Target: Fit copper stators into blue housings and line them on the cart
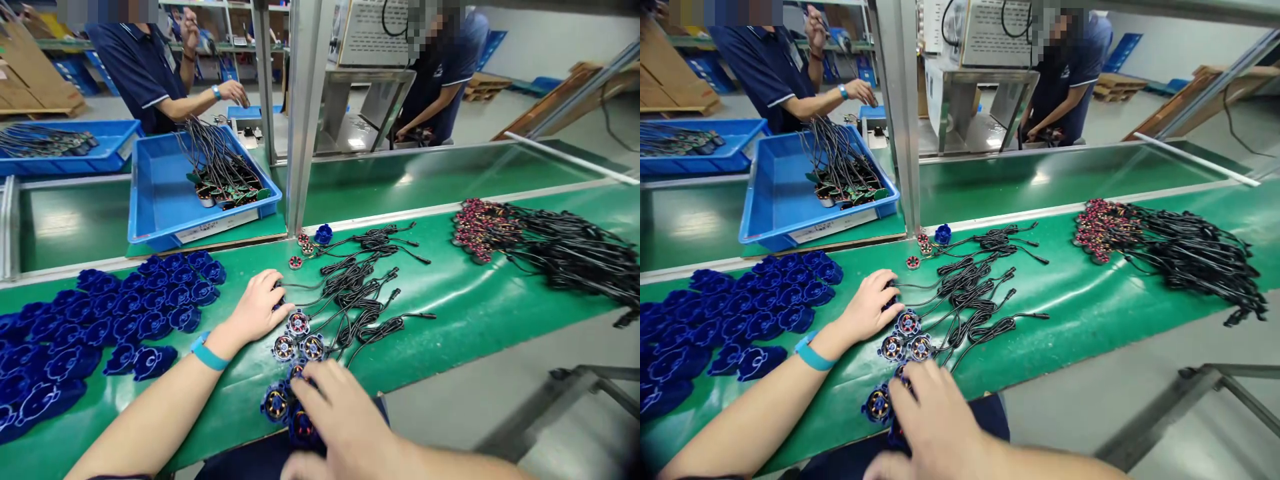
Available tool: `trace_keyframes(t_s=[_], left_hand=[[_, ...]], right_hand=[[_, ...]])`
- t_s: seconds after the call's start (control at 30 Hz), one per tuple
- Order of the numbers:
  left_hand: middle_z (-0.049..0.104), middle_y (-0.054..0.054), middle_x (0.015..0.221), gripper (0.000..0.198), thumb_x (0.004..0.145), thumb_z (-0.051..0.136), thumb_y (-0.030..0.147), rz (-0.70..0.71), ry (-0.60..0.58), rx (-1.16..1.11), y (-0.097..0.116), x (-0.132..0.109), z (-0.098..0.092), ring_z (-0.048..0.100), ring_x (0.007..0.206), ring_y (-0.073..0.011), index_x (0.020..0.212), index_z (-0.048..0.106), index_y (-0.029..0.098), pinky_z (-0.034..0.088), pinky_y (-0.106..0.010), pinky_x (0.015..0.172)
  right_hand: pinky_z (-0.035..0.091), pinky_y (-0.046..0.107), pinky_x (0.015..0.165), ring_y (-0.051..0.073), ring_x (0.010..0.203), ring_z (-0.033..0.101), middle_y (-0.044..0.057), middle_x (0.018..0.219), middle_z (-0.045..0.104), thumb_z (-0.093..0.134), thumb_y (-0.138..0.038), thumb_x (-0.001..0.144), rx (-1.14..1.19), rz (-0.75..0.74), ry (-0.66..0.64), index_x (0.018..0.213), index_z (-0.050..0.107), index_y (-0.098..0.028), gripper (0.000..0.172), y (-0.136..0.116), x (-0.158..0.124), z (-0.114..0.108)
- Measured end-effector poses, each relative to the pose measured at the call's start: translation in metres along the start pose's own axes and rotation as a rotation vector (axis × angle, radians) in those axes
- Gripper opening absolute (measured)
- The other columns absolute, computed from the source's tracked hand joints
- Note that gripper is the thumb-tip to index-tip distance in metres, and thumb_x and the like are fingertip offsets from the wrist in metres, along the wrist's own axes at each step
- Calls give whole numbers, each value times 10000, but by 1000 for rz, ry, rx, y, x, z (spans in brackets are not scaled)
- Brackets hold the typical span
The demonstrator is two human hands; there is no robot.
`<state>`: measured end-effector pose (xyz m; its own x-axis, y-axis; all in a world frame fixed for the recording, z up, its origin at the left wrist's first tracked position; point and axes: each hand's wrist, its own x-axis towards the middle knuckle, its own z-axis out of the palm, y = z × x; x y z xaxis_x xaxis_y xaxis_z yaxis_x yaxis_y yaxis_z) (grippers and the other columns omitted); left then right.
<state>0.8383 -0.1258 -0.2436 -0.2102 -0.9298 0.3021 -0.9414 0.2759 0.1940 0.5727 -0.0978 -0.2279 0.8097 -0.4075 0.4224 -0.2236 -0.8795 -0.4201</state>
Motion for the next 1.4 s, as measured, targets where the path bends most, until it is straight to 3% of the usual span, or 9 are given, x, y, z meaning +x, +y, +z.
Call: trace_keyframes(t_s=[0.1, 0.2, 0.33, 0.47, 0.6, 0.77, 0.93, 1.2, 1.4], left_hand=[[588, -186, 1255, 389, 1011, 476, 464, -135, 38, 106, -8, 1, 0, 507, 1269, -346, 948, 698, 151, 471, -535, 1037], [566, -199, 1339, 446, 1031, 408, 493, -188, 80, 155, -13, -4, -4, 444, 1372, -378, 1091, 685, 148, 404, -592, 1101], [367, -215, 1586, 816, 947, 295, 760, 28, 101, 37, -2, -35, -23, 238, 1524, -409, 1493, 439, 171, 245, -657, 1199], [119, -219, 1690, 1205, 700, 458, 952, 284, -138, -45, 27, -77, -37, 181, 1538, -451, 1615, 200, 212, 221, -642, 1223], [28, -231, 1695, 1306, 622, 549, 954, 355, -330, 63, 43, -96, -25, 145, 1533, -496, 1632, 140, 233, 198, -689, 1209], [-47, -318, 1660, 1474, 584, 556, 959, 262, -297, 90, 48, -94, -5, 30, 1532, -528, 1623, -23, 88, 212, -712, 1191], [54, -329, 1656, 1509, 588, 548, 961, 264, -324, 101, 56, -97, -10, 60, 1539, -504, 1606, -79, 40, 225, -663, 1211], [43, -319, 1662, 1598, 485, 562, 1003, 214, -352, 85, 66, -107, -22, 83, 1528, -528, 1613, -49, 51, 204, -679, 1207], [161, -194, 1690, 1073, 817, 280, 888, 168, -284, -61, 52, -93, -36, 168, 1549, -425, 1630, 163, 198, 250, -637, 1223]], right_hand=[[538, 543, 862, 411, 1118, 574, 270, 1328, 594, 682, -826, 708, -144, 8, -61, 1334, 596, -129, 941, -18, -24, 29], [538, 557, 899, 403, 1175, 555, 255, 1427, 539, 727, -562, 828, -171, 65, -100, 1336, 600, -151, 666, -17, -21, 42], [550, 527, 941, 374, 1225, 530, 252, 1448, 501, 644, -214, 835, -81, -13, 2, 1305, 604, -119, 482, -1, -24, 38], [531, 522, 1012, 360, 1313, 469, 258, 1426, 470, 569, -65, 810, 5, -90, 184, 1215, 618, -93, 409, 13, -43, 36], [545, 513, 994, 338, 1258, 522, 247, 1327, 539, 556, -29, 825, 34, -108, 267, 1177, 626, -90, 364, 10, -51, 39], [542, 578, 956, 369, 1178, 590, 233, 1323, 601, 686, -244, 880, -93, 9, 138, 1290, 607, -134, 432, -12, -41, 52], [546, 496, 887, 359, 1120, 621, 243, 1364, 596, 805, -477, 812, -220, 80, 92, 1298, 610, -168, 608, -24, -32, 68], [490, 384, 726, 261, 892, 610, 197, 1257, 640, 632, -315, 941, -318, 23, 168, 1060, 661, -182, 181, -30, -31, 76], [450, 402, 751, 257, 906, 566, 201, 1302, 610, 545, -224, 971, -306, -82, 148, 1080, 645, -179, 154, -29, -30, 76]])
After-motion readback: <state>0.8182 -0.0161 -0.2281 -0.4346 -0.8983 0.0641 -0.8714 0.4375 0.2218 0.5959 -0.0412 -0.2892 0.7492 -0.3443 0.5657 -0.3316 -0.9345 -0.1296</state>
